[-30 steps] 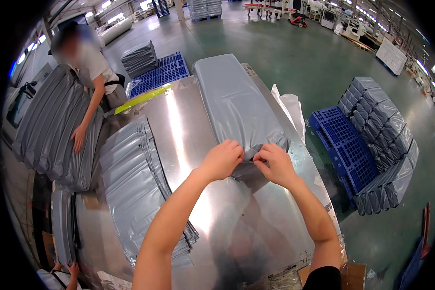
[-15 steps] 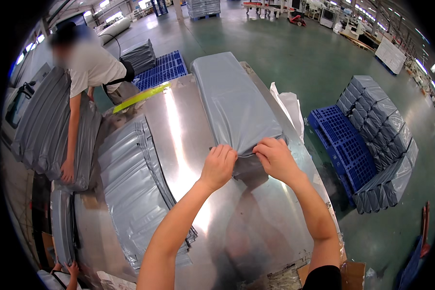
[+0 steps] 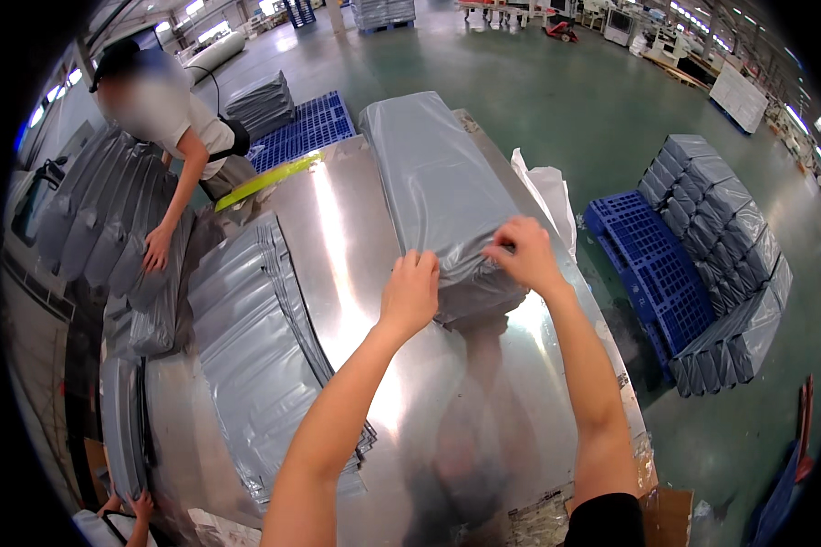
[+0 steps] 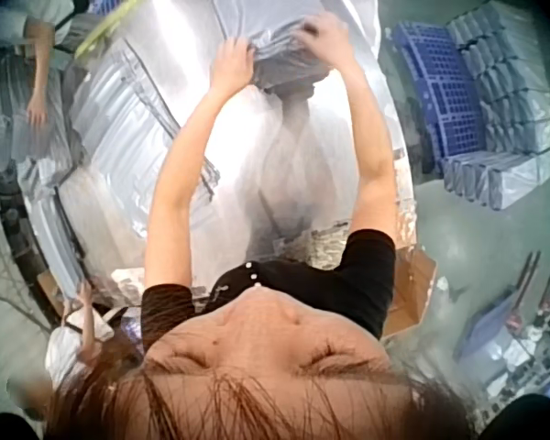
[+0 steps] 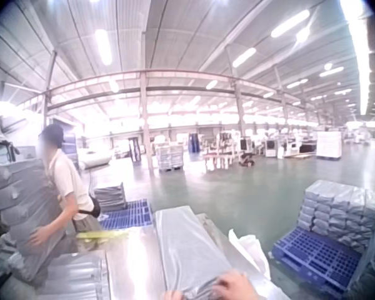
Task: The person places blue packages of tissues into grey plastic mailer bags on a metal table. The person folds the top of the bag over the package to seal it and stacks the finished packages. Another person works alongside, performing similar packing actions.
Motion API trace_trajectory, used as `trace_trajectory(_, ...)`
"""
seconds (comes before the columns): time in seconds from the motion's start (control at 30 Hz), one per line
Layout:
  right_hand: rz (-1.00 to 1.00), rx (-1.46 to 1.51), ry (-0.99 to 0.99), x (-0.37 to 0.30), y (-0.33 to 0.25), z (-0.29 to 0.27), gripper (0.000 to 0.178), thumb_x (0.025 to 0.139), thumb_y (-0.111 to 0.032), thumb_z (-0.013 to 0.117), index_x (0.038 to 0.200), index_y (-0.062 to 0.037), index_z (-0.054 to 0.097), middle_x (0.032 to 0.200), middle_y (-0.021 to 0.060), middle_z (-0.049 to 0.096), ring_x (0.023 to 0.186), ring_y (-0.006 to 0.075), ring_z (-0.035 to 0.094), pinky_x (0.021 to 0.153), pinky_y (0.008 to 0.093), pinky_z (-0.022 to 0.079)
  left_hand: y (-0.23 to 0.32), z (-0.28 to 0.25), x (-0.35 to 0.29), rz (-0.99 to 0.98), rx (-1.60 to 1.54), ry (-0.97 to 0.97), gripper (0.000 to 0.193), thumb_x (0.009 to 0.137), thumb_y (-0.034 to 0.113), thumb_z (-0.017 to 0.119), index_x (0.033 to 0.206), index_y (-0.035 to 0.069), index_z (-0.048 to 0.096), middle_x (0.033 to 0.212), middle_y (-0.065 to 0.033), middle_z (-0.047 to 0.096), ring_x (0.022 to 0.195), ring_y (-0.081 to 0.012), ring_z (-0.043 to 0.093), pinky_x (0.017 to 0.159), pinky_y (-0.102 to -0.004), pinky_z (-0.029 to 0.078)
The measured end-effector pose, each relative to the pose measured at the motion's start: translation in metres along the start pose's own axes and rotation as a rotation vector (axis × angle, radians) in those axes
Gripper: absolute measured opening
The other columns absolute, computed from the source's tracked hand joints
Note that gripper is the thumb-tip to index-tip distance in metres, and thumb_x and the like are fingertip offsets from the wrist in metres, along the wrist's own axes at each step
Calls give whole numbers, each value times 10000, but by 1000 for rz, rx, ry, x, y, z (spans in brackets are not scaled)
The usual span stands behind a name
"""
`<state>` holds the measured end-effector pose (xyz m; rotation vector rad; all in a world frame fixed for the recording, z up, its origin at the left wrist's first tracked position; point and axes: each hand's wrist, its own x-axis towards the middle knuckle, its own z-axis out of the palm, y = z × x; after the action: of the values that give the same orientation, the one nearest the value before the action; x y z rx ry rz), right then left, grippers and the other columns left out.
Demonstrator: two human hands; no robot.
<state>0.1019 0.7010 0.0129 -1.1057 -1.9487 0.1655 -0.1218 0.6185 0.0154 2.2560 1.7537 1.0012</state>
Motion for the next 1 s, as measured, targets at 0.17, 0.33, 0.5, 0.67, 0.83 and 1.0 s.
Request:
trace_trajectory(0.17, 32, -57, 312, -21, 9, -31, 125, 746, -125, 730, 822, -74, 645, 845, 59, 591, 828, 267, 540, 738, 379, 434, -15, -22, -14, -86, -255, 83, 148, 866, 57, 588, 1013, 82, 591, 958, -58, 556, 869, -257, 539, 723, -350, 471)
trace_trajectory(0.33, -163, -1, 110, -42, -41, -45, 219, 715, -102, 745, 924, -99, 678, 928, 42, 621, 919, 270, 557, 820, 369, 443, 6, -34, -17, 161, -138, 88, 168, 820, 73, 644, 987, 78, 628, 1002, -51, 579, 935, -274, 553, 773, -372, 470)
trace_trajectory(0.5, -281, -173, -46, -40, -26, -38, 217, 722, -77, 720, 925, -86, 643, 961, 28, 612, 993, 258, 540, 880, 373, 411, 28, -12, -6, 185, -111, 49, 163, 793, 81, 686, 951, 76, 649, 938, -49, 586, 872, -262, 542, 724, -371, 467)
trace_trajectory(0.67, -248, -96, -42, -36, -28, -42, 170, 728, -44, 683, 876, -82, 609, 936, 29, 603, 1005, 249, 540, 878, 385, 407, 16, -4, -4, 83, -178, 50, 112, 790, 94, 700, 885, 77, 643, 869, -52, 560, 846, -244, 529, 710, -352, 454)
trace_trajectory(0.83, -281, -81, -113, -31, -27, -50, 152, 737, -25, 656, 868, -83, 604, 924, 46, 581, 997, 253, 536, 878, 390, 402, 10, -4, -6, 41, -232, -18, 67, 793, 86, 696, 825, 74, 639, 817, -47, 534, 818, -224, 509, 711, -335, 437)
trace_trajectory(1.0, -230, -59, -228, -28, -21, -50, 166, 724, -27, 658, 872, -92, 618, 890, 39, 546, 955, 247, 521, 846, 379, 400, 4, -8, -4, 54, -325, -120, 54, 782, 88, 693, 808, 84, 646, 760, -31, 512, 799, -218, 490, 715, -341, 416)
